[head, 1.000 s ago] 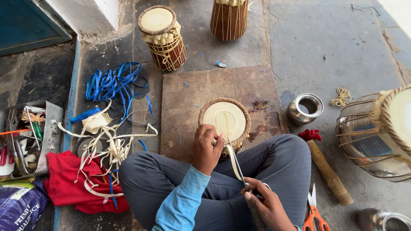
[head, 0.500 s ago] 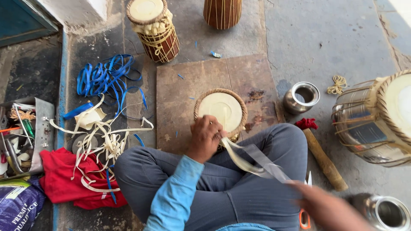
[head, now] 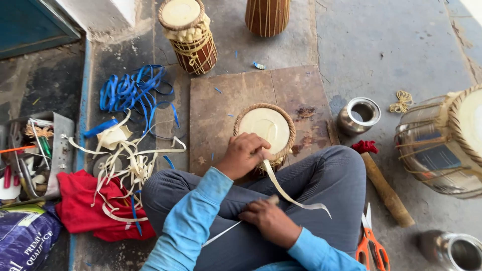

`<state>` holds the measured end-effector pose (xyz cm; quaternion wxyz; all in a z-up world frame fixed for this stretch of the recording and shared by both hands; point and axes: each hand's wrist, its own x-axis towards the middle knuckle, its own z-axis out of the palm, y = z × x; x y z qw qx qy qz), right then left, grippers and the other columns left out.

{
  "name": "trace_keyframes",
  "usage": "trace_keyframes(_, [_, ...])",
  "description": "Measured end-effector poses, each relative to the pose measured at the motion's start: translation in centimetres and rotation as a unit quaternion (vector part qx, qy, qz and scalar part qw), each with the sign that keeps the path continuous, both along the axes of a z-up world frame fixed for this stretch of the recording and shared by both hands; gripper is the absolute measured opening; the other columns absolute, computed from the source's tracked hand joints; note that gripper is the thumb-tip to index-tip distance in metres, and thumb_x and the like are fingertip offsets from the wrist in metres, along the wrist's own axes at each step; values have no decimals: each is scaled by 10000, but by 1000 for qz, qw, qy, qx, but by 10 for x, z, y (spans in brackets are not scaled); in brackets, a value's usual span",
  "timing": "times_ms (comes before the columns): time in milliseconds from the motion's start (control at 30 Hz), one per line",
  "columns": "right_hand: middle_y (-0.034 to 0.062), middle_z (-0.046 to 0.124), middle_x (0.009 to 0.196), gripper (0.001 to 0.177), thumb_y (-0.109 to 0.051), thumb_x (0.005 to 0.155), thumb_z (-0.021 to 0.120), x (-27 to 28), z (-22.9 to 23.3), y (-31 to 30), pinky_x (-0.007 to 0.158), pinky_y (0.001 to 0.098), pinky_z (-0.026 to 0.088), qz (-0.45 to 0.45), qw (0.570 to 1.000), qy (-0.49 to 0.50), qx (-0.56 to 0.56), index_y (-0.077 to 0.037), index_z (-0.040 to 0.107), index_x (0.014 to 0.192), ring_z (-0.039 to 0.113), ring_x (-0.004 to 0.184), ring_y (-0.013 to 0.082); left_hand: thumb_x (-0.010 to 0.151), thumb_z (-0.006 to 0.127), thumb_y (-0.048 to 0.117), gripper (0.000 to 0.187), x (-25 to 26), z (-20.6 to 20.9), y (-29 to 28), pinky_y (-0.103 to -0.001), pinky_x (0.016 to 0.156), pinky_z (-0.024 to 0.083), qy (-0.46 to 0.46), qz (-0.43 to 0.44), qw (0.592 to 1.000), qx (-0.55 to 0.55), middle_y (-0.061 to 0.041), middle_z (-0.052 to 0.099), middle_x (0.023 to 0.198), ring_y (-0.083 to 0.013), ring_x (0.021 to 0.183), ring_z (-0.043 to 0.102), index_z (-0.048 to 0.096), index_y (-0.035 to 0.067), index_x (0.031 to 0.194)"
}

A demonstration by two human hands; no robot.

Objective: The person sits cross-legged on the floor and uses a wooden mallet and a metal hook tool to tighten the straps on a small drum. They repeatedly pull the straps through the woven rim and tap them with the mallet to secure the drumhead.

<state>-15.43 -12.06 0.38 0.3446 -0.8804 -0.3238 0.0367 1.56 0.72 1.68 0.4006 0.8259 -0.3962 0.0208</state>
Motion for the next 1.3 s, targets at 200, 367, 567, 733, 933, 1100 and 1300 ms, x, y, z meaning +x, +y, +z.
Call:
trace_keyframes(200, [46, 769, 1002, 391, -3, 749, 707, -23, 55, -36, 789, 329, 623, -113, 973, 73, 186, -126, 789, 1110, 764, 951, 218, 893, 757, 325, 155, -7, -8, -5, -399, 850, 354, -16, 32, 999, 29, 20, 628, 880, -200, 902, 595, 733, 173, 908])
trace_keyframes(367, [68, 710, 869, 200, -185, 968, 639, 29, 51, -75, 666, 291, 541, -386, 899, 151, 139, -36, 748, 1046, 673, 748, 143, 909, 740, 298, 132, -3, -6, -1, -412, 874, 362, 0, -1, 1000, 18, 20, 644, 910, -201, 903, 595, 742, 167, 918])
trace_keyframes(567, [32, 673, 799, 278, -245, 1011, 586, 51, -16, -58, 631, 271, 481, -299, 773, 426, 362, -21, 746, 1047, 579, 693, 108, 948, 682, 218, 102, 6, 3, 7, -437, 960, 408, 49, -55, 997, -29, 9, 669, 953, -205, 978, 641, 690, 142, 1015])
trace_keyframes(733, [34, 609, 803, 244, -216, 1058, 662, 2, -21, -145, 673, 356, 466, -113, 790, 382, 466, -4, 714, 949, 541, 752, 173, 951, 660, 154, 130, 11, 5, 9, -391, 846, 466, 107, -48, 992, -35, -21, 616, 889, -206, 864, 639, 548, 121, 1007])
trace_keyframes(933, [115, 711, 935, 441, -410, 1034, 619, -24, 5, -192, 862, 429, 531, -26, 843, 317, 433, -4, 792, 1026, 638, 936, 267, 818, 651, 57, 306, 0, 7, 13, -415, 922, 417, 20, -60, 998, -14, -17, 602, 925, -211, 912, 620, 557, 135, 1099])
trace_keyframes(1100, [70, 784, 1056, 489, -427, 1016, 439, 26, 3, -123, 930, 347, 574, -295, 827, 331, 346, -53, 734, 1126, 735, 1012, 185, 720, 792, 174, 477, -18, 7, 9, -423, 918, 362, -64, -31, 997, 22, -35, 575, 1046, -250, 1019, 548, 553, 146, 1131])
trace_keyframes(1300, [34, 713, 802, 269, -255, 964, 634, 51, 18, -78, 670, 294, 555, -245, 876, 357, 213, -26, 717, 1076, 643, 741, 119, 733, 850, 246, 432, -20, -10, -2, -429, 887, 343, -94, 7, 995, 31, -10, 564, 996, -235, 987, 538, 567, 177, 1054])
